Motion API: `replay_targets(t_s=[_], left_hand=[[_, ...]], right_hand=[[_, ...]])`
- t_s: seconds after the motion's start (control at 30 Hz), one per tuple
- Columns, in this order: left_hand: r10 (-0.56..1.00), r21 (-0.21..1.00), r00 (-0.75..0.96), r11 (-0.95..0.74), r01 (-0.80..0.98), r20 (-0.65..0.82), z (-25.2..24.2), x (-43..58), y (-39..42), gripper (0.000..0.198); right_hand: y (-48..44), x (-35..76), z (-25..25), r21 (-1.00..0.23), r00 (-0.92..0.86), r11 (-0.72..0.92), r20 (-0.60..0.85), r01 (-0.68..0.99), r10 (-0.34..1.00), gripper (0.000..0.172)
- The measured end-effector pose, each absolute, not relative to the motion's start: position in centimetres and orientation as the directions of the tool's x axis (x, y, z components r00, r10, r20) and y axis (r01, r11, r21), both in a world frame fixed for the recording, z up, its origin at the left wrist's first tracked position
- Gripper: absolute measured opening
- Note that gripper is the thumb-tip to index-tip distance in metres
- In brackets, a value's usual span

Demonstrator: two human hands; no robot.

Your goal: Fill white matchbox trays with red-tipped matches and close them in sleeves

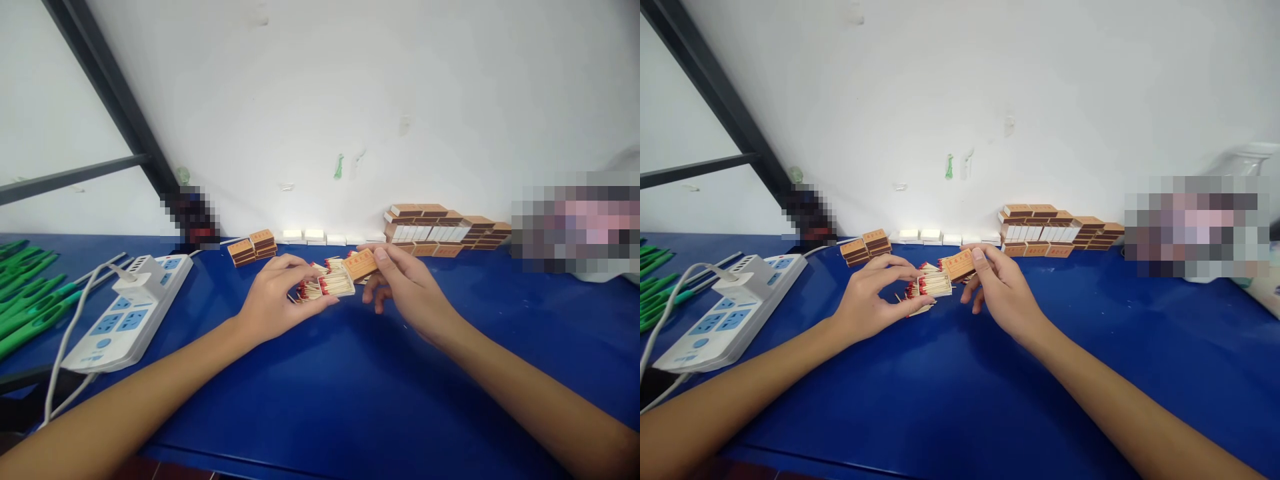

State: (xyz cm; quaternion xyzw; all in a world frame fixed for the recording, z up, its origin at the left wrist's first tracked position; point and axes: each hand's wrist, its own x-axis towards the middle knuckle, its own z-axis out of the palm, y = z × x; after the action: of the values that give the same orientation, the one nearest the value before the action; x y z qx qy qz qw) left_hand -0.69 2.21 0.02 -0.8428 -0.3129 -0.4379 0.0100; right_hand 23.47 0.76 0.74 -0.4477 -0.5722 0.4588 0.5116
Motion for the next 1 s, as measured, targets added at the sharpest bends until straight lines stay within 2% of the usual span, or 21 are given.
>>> replay_targets(t_s=[0.33,0.5,0.8,1.0], left_hand=[[0.524,0.280,0.377,-0.796,0.537,0.764,0.8,-0.8,2.0,0.033],[0.477,0.222,0.393,-0.811,0.542,0.786,1.0,-0.7,2.0,0.033],[0.522,0.171,0.457,-0.772,0.612,0.720,1.0,-0.3,2.2,0.031],[0.528,0.157,0.465,-0.763,0.628,0.710,1.4,-0.4,2.4,0.029]], right_hand=[[0.2,22.6,0.9,-0.985,-0.108,0.171,0.169,0.007,0.980,0.052],[0.2,22.4,0.6,-0.994,-0.105,0.107,0.104,0.023,0.989,0.058],[1.0,22.9,-0.2,-0.980,-0.195,-0.043,-0.004,-0.195,0.981,0.053],[0.8,22.9,-0.3,-0.974,-0.227,-0.046,0.006,-0.223,0.974,0.048]])
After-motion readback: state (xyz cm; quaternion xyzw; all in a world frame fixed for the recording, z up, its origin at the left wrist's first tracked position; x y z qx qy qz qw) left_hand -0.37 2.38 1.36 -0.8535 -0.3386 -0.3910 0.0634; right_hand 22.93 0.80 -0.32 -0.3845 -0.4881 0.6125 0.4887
